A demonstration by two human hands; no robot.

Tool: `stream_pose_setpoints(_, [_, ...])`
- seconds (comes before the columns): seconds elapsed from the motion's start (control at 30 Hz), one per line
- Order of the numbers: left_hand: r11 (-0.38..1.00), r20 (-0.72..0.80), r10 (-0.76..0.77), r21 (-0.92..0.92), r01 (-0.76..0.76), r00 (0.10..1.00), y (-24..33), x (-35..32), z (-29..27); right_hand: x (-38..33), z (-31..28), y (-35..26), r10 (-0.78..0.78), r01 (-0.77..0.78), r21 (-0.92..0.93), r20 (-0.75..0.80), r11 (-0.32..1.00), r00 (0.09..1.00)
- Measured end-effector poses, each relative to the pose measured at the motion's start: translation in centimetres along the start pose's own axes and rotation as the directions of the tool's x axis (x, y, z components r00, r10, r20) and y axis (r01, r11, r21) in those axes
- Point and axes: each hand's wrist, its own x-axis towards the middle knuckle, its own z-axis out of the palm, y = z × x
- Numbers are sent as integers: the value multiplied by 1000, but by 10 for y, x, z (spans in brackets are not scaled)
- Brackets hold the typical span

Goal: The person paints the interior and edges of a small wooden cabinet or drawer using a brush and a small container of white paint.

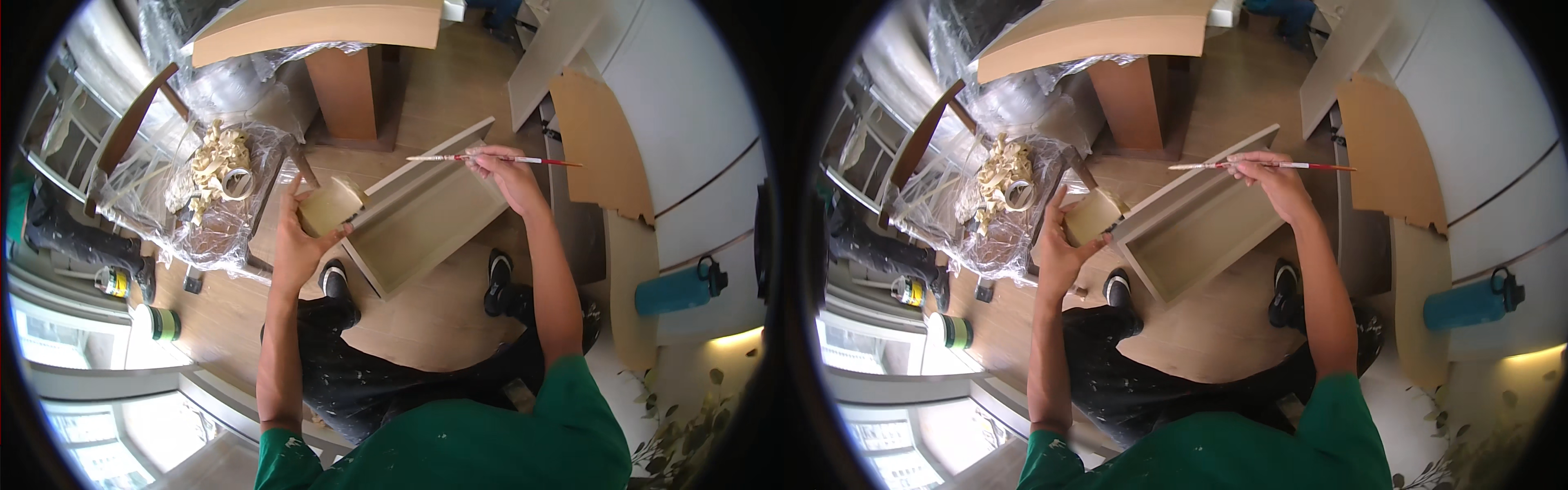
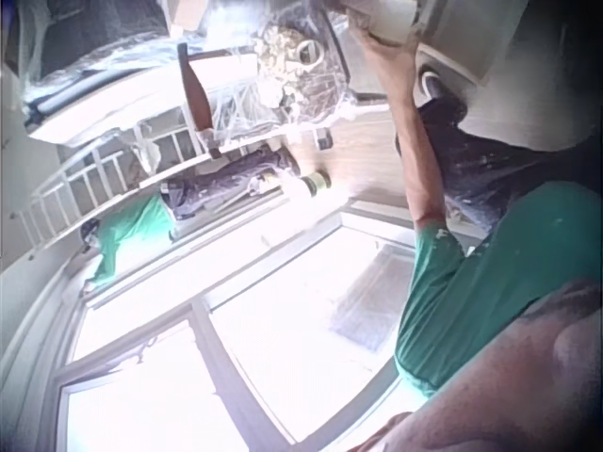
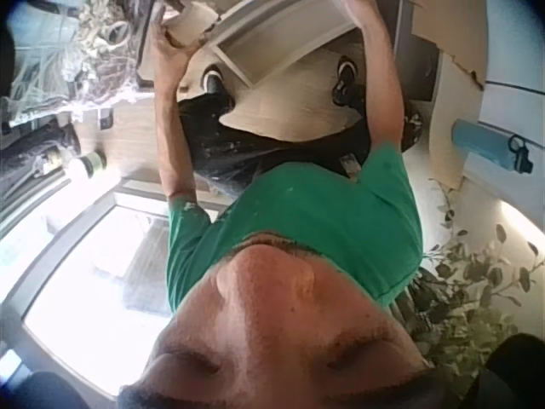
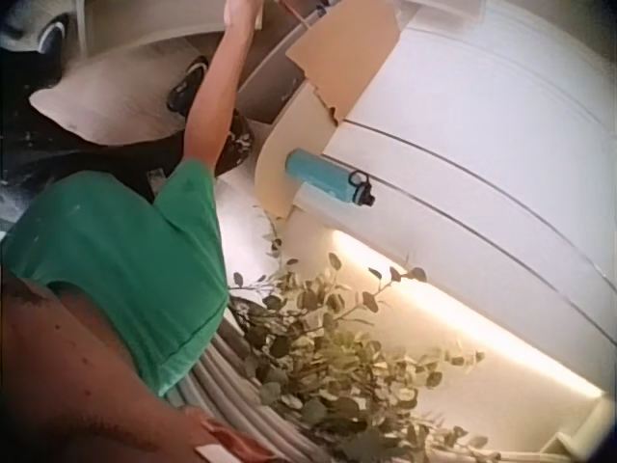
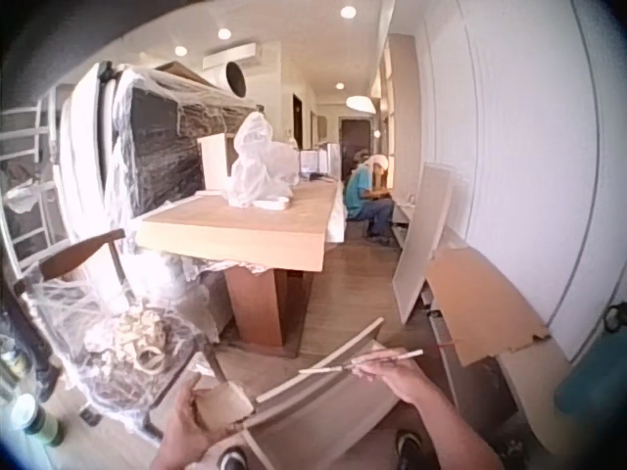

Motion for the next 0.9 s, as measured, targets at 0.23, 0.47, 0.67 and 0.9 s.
stream_pose_setpoints(0.23, [993, -53, 94, 81, -90, 994, 29, 60, 24, -32, -48, 244, 302, -150, 338, -457, 929, 837])
stream_pose_setpoints(0.47, [996, -121, 31, 87, -21, 992, 10, 76, 48, -38, 21, 347, 551, -279, 535, -459, 798, 696])
stream_pose_setpoints(0.67, [991, -91, 37, 135, -24, 995, -15, 85, 57, -28, 36, 411, 506, -306, 430, -499, 849, 703])
stream_pose_setpoints(0.9, [991, -86, 3, 134, 9, 996, -32, 92, 58, -11, 56, 432, 572, -385, 426, -543, 819, 615])
